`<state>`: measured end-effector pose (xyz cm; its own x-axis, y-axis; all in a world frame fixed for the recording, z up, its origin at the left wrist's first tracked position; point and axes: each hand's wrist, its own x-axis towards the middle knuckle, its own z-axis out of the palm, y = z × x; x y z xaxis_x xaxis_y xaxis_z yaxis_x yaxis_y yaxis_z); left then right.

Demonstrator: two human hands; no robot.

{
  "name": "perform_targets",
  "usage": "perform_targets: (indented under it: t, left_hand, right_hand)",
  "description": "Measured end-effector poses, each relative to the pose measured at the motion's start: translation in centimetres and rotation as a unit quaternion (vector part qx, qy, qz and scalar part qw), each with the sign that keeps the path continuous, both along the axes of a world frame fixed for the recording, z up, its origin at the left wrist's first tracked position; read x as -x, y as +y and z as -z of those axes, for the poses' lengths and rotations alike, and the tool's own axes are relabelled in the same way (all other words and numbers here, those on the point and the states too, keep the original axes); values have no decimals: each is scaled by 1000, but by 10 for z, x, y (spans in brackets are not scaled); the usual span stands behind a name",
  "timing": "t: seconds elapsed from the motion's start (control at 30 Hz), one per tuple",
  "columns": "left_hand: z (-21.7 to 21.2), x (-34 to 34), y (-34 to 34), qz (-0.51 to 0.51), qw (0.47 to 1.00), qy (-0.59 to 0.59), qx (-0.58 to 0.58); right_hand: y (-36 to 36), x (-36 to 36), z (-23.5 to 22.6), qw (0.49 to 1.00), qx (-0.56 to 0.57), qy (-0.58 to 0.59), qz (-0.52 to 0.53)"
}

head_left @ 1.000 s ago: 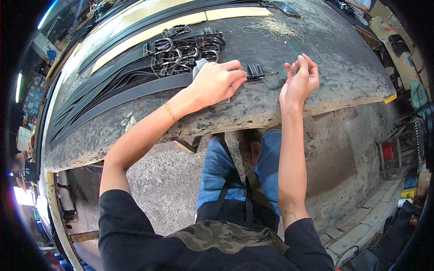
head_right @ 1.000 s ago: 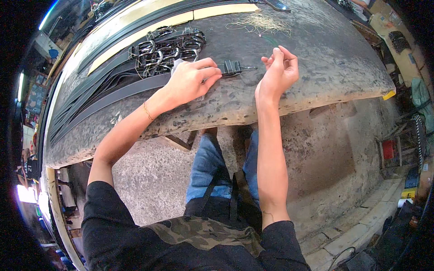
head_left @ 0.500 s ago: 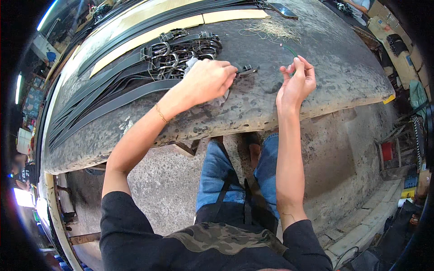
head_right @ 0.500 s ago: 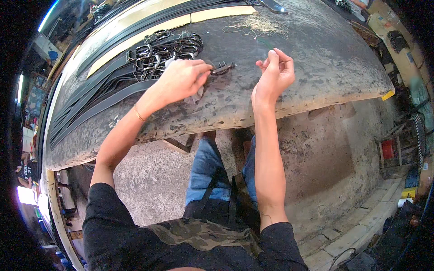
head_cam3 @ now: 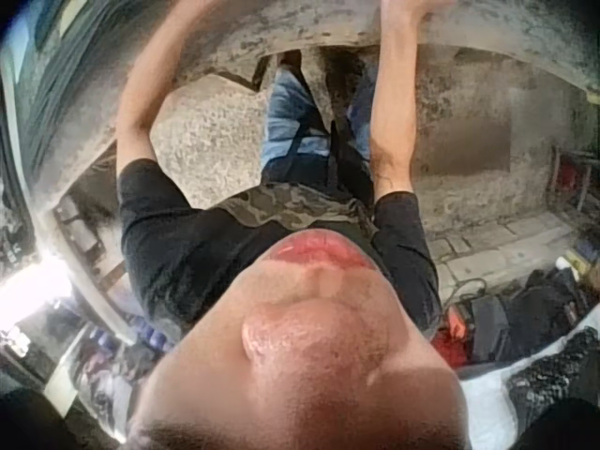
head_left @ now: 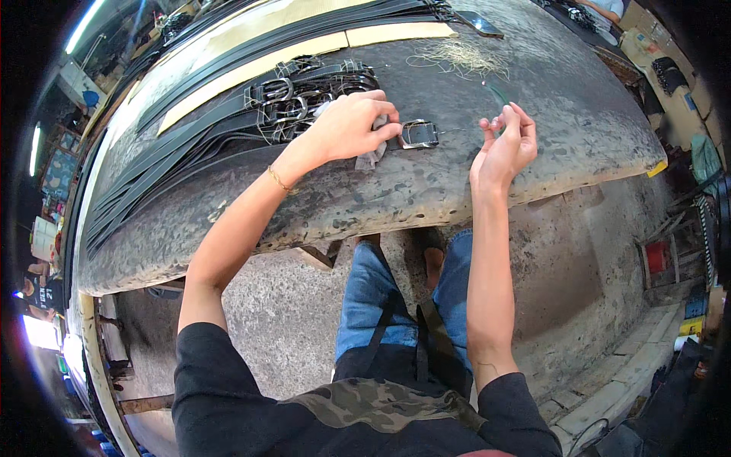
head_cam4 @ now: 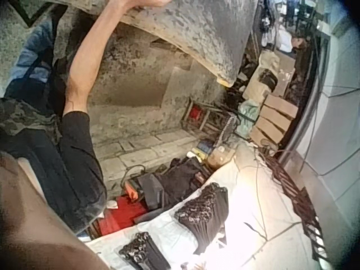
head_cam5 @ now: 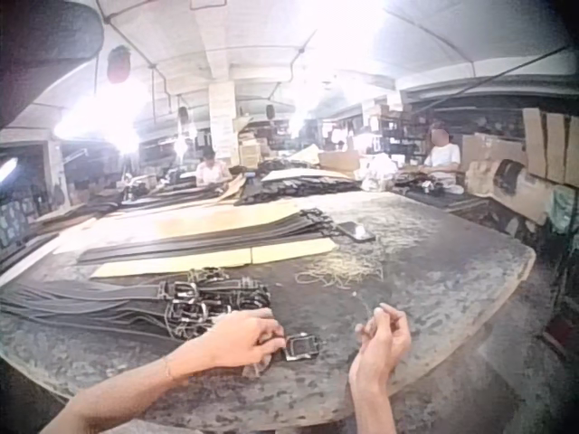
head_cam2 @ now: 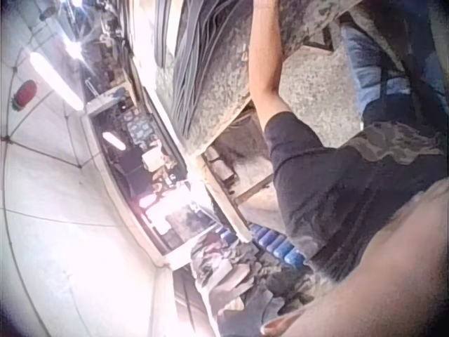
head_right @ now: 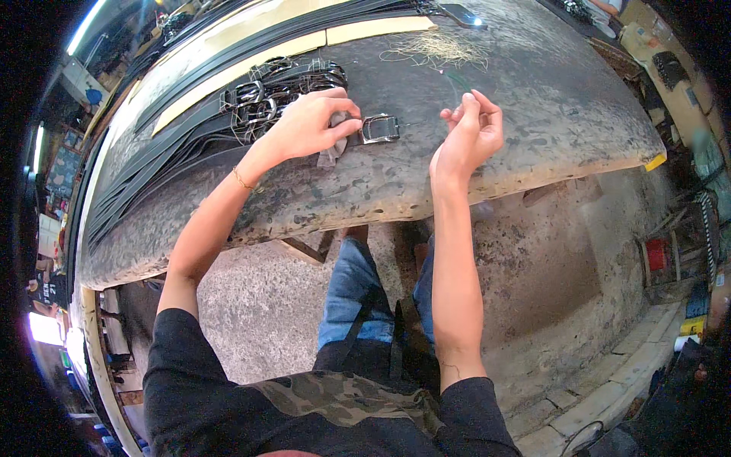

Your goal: The recorder is assembling leather belts by attaching buckles and cleaning the finished product.

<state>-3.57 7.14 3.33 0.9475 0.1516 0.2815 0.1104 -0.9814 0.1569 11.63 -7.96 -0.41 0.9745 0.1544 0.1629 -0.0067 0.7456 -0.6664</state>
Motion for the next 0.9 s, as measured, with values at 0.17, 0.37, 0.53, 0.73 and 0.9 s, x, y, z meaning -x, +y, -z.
perform_targets:
  t: [0.17, 0.37, 0.53, 0.73, 0.9]
  left_hand:
    - [-2, 9, -7, -38, 999, -15, 27]
    - [15, -4, -10, 59, 991, -85, 86]
    - [32, 13, -9, 90, 981, -173, 19]
    - [32, 11, -11, 127, 971, -197, -41]
    - [26, 13, -17, 114, 977, -174, -41]
  right_hand:
    - [7, 3, -1, 1000, -14, -2, -13]
    - [-4, -6, 5, 998, 41, 10, 44]
    - [-13, -18, 10, 996, 80, -16, 21]
    - [-113, -79, -8, 980, 165, -85, -67]
    - [-187, -125, -27, 950, 259, -156, 75]
